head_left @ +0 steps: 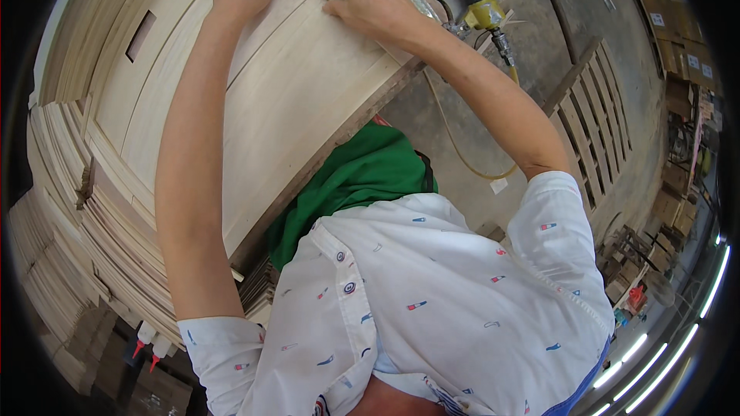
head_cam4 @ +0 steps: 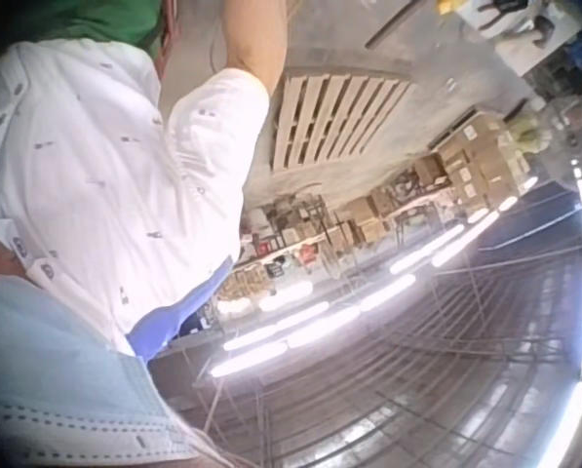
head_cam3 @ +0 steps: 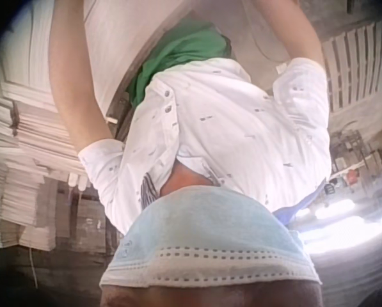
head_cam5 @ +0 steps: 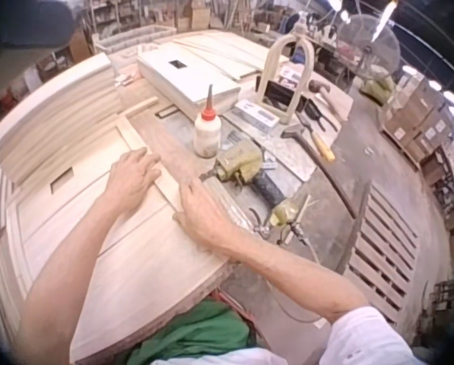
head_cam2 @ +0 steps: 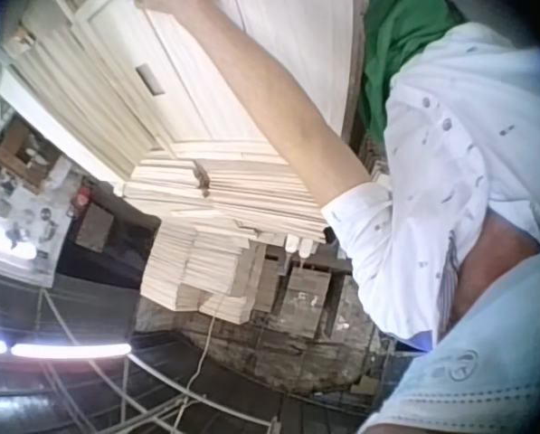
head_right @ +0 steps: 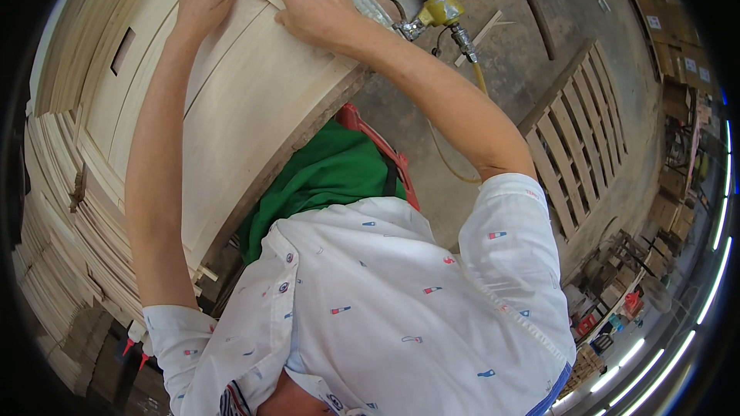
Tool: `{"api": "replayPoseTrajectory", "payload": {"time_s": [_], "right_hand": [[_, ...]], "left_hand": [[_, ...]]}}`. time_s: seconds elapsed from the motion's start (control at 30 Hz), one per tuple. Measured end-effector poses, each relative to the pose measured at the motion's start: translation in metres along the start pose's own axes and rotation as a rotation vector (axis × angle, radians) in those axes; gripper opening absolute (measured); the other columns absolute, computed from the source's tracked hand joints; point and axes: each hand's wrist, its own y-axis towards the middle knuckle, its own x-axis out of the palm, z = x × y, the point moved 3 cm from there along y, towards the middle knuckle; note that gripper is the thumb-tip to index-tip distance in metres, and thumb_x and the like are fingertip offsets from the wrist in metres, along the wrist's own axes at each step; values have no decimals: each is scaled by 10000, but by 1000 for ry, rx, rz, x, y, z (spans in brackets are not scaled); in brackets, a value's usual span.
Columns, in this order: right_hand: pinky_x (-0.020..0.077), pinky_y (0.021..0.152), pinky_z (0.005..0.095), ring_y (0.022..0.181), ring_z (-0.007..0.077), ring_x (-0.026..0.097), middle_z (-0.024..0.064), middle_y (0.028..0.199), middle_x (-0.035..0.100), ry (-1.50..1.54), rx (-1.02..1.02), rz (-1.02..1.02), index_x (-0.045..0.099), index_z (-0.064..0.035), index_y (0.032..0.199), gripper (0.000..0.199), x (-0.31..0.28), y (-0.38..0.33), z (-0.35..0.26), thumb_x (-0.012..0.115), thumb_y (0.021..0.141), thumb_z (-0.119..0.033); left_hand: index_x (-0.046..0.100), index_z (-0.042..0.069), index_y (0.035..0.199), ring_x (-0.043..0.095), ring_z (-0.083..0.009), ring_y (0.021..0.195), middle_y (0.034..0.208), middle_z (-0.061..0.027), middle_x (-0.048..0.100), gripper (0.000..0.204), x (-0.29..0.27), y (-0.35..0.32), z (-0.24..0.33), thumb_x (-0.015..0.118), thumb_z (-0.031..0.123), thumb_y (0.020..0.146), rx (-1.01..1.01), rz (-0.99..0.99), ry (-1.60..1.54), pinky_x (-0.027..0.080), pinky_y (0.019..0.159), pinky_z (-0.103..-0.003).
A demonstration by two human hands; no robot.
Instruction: Assemble wooden panels by applying glue and securing wooden strips with a pneumatic nailer.
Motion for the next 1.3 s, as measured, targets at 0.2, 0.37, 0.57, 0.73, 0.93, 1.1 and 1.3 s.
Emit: {"api": "replayPoseTrajectory", "payload": {"time_s": [0.2,0.37,0.57,0.73,0.93,1.1,1.3], "right_hand": [[453,894,440,1043,399,537,261,1077,562,-93,-33,-72,601,78,1012,339,-2,8,-1,686,781,-156],[451,934,429,1088,387,518,240,1111,596,-70,-15,-31,631,86,1030,367,5,7,4,693,802,-194],[433,873,446,991,374,531,218,974,583,-54,71,114,613,5,943,256,-83,11,35,681,747,-144],[423,933,440,1041,410,506,273,1094,518,-169,266,188,529,61,1080,494,-87,-3,83,759,708,-167],[454,903,452,1059,457,544,309,1130,554,-232,498,10,526,84,1094,518,-86,-19,113,736,729,-218],[460,899,456,1056,436,579,297,1070,615,-96,438,-122,563,47,1095,445,-88,-13,126,698,749,-199],[485,807,441,903,404,621,252,940,662,-164,163,88,624,39,1002,325,-105,-9,84,690,748,-153]], "left_hand": [[589,124,1254,443,-362,1275,1349,-202,512,376,4,-2,-1,529,328,943,-10,28,-19,369,1045,-471],[585,121,1260,435,-364,1280,1356,-203,505,380,5,1,-1,529,324,944,-17,24,-32,365,1050,-471],[581,116,1263,421,-370,1287,1366,-204,494,381,2,-1,-3,517,322,950,-12,27,-15,351,1057,-475],[573,115,1272,421,-373,1282,1366,-203,489,386,3,1,1,511,322,952,-12,-11,-26,345,1060,-475],[566,227,1302,456,-346,1269,1388,-123,500,400,14,0,-14,453,427,974,75,85,112,381,1028,-484],[542,253,1332,408,-353,1312,1415,-113,476,426,23,4,-20,437,466,979,58,51,97,348,1055,-491],[541,248,1333,412,-354,1308,1412,-110,479,432,22,3,-19,440,471,977,57,51,97,353,1052,-489]]}}
